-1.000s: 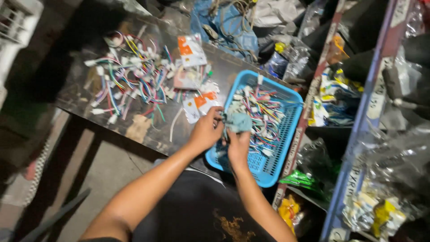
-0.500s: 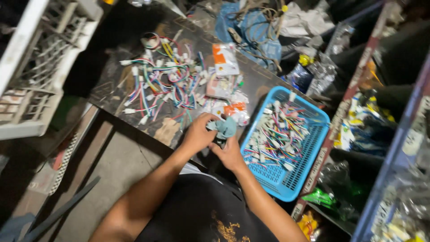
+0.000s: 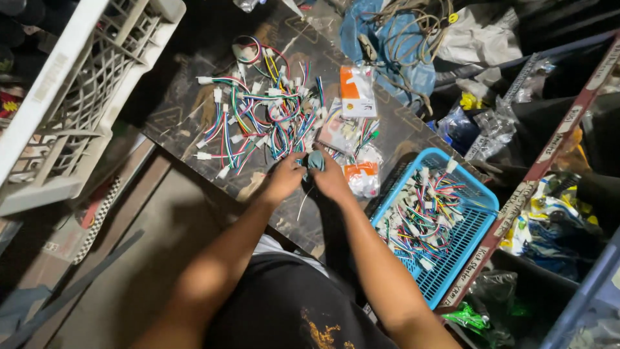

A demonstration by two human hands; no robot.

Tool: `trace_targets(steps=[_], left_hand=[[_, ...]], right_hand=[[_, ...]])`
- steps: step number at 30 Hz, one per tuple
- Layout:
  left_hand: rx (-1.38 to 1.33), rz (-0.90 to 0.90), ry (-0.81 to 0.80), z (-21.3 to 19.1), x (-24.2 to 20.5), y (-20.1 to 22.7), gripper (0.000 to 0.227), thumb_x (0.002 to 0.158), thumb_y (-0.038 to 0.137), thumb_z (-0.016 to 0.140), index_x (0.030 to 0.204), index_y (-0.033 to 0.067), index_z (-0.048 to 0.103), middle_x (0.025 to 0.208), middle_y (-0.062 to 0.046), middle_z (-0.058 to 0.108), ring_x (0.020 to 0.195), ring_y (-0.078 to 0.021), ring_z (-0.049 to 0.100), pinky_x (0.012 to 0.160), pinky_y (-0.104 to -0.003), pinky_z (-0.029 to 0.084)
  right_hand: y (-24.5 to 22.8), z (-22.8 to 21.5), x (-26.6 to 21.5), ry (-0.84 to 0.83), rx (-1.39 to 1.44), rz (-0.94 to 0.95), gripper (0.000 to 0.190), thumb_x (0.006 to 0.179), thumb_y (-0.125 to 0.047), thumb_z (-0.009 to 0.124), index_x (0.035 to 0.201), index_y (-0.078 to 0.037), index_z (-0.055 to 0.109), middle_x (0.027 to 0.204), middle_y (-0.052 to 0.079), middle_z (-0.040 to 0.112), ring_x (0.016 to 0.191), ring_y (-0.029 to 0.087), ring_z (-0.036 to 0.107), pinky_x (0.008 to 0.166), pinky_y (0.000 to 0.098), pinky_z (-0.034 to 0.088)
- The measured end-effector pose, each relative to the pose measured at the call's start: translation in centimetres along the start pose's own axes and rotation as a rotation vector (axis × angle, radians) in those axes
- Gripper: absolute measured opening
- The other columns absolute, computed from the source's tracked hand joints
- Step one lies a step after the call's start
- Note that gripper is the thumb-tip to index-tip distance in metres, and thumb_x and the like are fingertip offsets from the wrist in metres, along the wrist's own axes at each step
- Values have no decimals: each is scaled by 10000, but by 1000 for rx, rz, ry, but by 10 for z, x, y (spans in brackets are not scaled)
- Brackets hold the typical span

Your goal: The person sorts a pile of small, multi-colored wire harnesses on a cluttered workbench. They pick up individual harnesses, wipe them with a light blue cloth, and place them into a blue plastic basket. The person repeats this process, moving items from the table into the basket.

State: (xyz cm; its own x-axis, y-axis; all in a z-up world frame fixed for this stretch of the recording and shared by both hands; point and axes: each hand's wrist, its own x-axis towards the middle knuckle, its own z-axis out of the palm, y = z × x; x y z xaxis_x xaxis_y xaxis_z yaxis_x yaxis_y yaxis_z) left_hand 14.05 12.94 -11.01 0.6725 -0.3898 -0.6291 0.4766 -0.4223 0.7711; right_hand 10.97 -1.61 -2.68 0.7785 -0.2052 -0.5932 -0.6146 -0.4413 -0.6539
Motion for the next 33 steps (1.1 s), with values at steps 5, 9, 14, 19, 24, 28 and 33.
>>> trace_targets(steps=[5,9,14,19,24,28,33], left_hand=[[59,-59,17,11,10,-14,472,954,295,608,1407,161,613,1128,-118,758,1019,-266,733,894,-410,564],[-152,-111,162,28,31,-54,325,972,333,582,1150,113,743,853,-108,748,642,-247,709,608,-325,584],[-172,-87,232,20,27,-50,454,1010,468,570,879,77,762,590,-117,685,453,-233,649,426,-320,509],[-173,-106,220,21,16,-25,374,994,304,590,857,-15,730,636,-145,673,449,-211,615,400,-307,466],[-359,-121,228,32,-31,23,374,1014,351,597,1005,-16,670,931,-238,763,702,-251,771,471,-256,566],[-526,-102,222,45,-56,38,346,1023,300,576,1070,-42,600,1050,-247,747,798,-252,775,495,-217,565],[-434,-94,203,60,-71,38,366,994,248,613,1097,-103,623,1039,-278,745,758,-250,771,492,-251,583]], right_hand=[[33,11,19,22,20,58,563,819,-219,672,1377,-152,626,1223,189,700,1226,377,625,1065,495,467],[15,3,-7,12,83,17,448,826,-182,666,1265,-97,690,1105,221,728,1159,407,654,1004,519,492],[-5,-8,-47,-54,79,-75,547,822,-108,632,1366,-157,648,1301,194,682,1274,434,577,1098,535,444],[1,-14,-61,-85,109,-63,629,819,-196,638,1441,-268,575,1423,62,629,1355,333,529,1154,481,424],[31,-17,-67,101,223,127,587,879,-318,692,1444,-314,532,1326,188,657,1279,385,587,1098,492,467],[28,-31,-84,146,300,119,540,864,-267,717,1386,-208,593,1249,209,693,1229,382,632,1028,483,509],[52,-25,-92,176,311,42,450,837,-194,750,1281,-170,677,1135,151,733,1126,303,685,947,447,541]])
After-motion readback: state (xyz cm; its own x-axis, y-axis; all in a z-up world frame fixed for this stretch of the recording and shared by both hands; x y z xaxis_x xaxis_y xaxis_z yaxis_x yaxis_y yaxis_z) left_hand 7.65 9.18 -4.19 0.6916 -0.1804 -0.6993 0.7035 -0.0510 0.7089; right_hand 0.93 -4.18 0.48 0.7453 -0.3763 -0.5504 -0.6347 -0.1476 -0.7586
